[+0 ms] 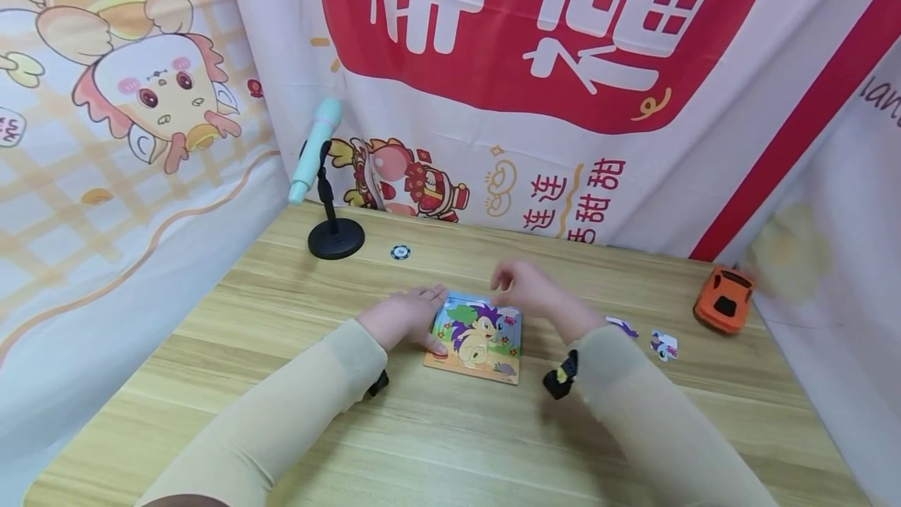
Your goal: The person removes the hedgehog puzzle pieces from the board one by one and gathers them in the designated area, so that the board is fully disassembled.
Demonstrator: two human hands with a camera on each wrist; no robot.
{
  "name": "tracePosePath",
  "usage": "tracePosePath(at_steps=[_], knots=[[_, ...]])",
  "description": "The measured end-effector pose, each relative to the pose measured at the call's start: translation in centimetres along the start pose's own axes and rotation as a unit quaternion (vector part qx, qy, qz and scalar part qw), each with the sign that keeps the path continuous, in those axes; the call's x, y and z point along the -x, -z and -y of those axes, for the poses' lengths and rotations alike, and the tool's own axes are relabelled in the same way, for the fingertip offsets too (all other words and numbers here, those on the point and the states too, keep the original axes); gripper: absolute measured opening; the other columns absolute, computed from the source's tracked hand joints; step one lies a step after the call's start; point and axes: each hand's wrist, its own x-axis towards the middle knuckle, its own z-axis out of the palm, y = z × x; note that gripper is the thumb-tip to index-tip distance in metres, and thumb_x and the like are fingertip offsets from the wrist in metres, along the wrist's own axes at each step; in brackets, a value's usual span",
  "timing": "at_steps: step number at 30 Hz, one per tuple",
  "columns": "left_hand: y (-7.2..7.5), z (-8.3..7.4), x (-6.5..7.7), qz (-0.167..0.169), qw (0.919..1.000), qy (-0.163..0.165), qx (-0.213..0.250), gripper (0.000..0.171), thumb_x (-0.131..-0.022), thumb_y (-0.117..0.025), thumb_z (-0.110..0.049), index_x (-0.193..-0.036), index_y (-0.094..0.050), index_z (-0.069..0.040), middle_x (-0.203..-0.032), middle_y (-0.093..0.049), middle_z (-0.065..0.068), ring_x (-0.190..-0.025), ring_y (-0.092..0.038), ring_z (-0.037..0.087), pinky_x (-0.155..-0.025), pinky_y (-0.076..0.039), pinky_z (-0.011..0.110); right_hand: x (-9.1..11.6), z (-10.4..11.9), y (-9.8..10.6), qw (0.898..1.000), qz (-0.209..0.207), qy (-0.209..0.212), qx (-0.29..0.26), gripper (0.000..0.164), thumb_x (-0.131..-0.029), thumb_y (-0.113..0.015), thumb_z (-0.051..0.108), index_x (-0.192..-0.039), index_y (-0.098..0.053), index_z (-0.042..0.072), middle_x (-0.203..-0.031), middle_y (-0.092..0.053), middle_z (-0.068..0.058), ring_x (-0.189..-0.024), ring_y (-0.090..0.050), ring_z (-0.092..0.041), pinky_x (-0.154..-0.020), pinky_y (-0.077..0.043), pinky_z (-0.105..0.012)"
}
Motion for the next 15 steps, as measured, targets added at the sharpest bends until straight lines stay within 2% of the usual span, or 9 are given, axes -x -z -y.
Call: tracePosePath(at_steps=[4,8,11,15], knots=[[0.1,0.0,0.1,0.001,1.0000,0.000,0.000,0.113,-0.075,-0.069,-0.069,-0.158,-0.019,-0.010,-0.164,-0.015,0.004,-0.148,-0.018,0.030,-0.117,-0.021,0.049,-0.7,0.6,-3.8,0.999,0.035,-0.020,-0.006,0.026,-0.079,-0.081,0.003,-0.098,-0.064,0.003,-0.088,-0.060,-0.008,-0.079,-0.055,-0.021,-0.069,-0.050,-0.034],[0.1,-0.1,0.1,0.001,1.0000,-0.003,-0.008,0.112,-0.076,-0.067,-0.070,-0.158,-0.020,-0.010,-0.164,-0.016,0.004,-0.148,-0.019,0.030,-0.117,-0.023,0.050,-0.9,0.4,-6.6,0.998,0.046,-0.053,-0.008,0.035,-0.080,-0.084,0.010,-0.107,-0.063,0.008,-0.086,-0.060,-0.005,-0.075,-0.055,-0.019,-0.064,-0.049,-0.032],[0.1,-0.1,0.1,-0.001,0.9999,-0.005,-0.013,0.113,-0.076,-0.068,-0.069,-0.158,-0.020,-0.009,-0.164,-0.017,0.005,-0.147,-0.020,0.030,-0.116,-0.024,0.051,-0.9,0.5,-7.6,0.997,0.038,-0.067,-0.017,0.040,-0.079,-0.085,0.014,-0.111,-0.061,0.009,-0.089,-0.060,-0.006,-0.077,-0.054,-0.020,-0.067,-0.048,-0.032],[0.1,-0.2,0.2,0.001,0.9999,-0.003,-0.015,0.114,-0.076,-0.069,-0.069,-0.158,-0.019,-0.009,-0.164,-0.016,0.006,-0.147,-0.019,0.030,-0.116,-0.024,0.053,-0.8,0.8,-8.0,0.996,0.035,-0.079,-0.022,0.041,-0.079,-0.085,0.015,-0.111,-0.061,0.007,-0.092,-0.060,-0.008,-0.079,-0.054,-0.021,-0.070,-0.047,-0.034]])
